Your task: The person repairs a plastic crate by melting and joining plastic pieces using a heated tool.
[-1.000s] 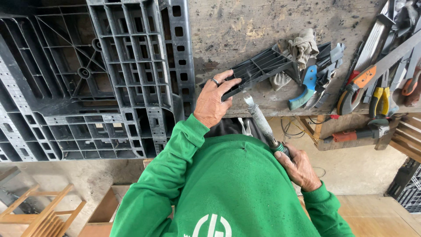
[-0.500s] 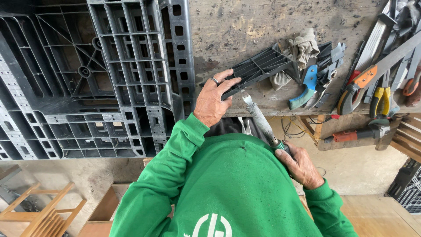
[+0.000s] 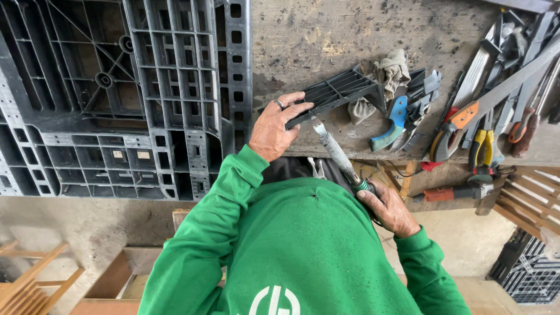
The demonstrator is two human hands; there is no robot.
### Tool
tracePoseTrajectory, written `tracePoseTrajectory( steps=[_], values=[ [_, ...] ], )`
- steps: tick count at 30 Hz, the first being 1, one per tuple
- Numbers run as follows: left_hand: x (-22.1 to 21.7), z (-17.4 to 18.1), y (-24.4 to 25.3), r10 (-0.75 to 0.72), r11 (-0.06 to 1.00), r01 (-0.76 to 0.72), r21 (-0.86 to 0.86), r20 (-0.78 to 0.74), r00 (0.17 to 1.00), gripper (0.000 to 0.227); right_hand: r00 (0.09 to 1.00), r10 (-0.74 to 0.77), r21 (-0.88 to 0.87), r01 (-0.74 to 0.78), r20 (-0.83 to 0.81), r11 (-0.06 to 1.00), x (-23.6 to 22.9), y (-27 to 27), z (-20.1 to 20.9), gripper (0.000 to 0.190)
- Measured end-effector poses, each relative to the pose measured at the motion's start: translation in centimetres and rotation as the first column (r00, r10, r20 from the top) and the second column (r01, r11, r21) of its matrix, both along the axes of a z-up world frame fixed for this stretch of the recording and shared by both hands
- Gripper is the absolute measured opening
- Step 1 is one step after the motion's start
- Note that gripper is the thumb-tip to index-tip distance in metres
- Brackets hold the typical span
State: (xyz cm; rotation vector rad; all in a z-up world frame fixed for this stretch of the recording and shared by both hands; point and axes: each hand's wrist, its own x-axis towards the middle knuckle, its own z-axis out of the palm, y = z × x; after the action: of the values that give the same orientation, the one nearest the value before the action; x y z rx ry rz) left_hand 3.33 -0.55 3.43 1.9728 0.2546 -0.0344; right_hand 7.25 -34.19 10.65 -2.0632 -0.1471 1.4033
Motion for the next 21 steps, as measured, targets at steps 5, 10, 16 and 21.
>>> tracePoseTrajectory(
  steps=[5,10,16,21],
  values=[
    [-0.1,0.0,0.0,0.001,1.000,-0.001,0.011,0.003,1.000,0.057,1.000,0.016,0.047,-0.017,0.016,0.999,1.3,0.3,0.1,0.042],
    [0.0,0.1,-0.1,0.009,1.000,-0.009,0.007,-0.011,1.000,0.057,1.000,0.015,0.046,-0.014,-0.005,0.999,1.7,-0.1,-0.6,0.040],
    [0.0,0.2,-0.3,0.020,1.000,-0.020,0.011,-0.027,0.999,0.057,0.999,0.035,0.055,-0.035,-0.009,0.998,2.2,-0.8,-1.5,0.043],
    [0.0,0.4,-0.3,0.012,1.000,-0.011,0.030,-0.046,0.999,0.055,0.998,0.055,0.074,-0.056,0.019,0.996,2.5,-0.7,-1.4,0.043]
  ],
)
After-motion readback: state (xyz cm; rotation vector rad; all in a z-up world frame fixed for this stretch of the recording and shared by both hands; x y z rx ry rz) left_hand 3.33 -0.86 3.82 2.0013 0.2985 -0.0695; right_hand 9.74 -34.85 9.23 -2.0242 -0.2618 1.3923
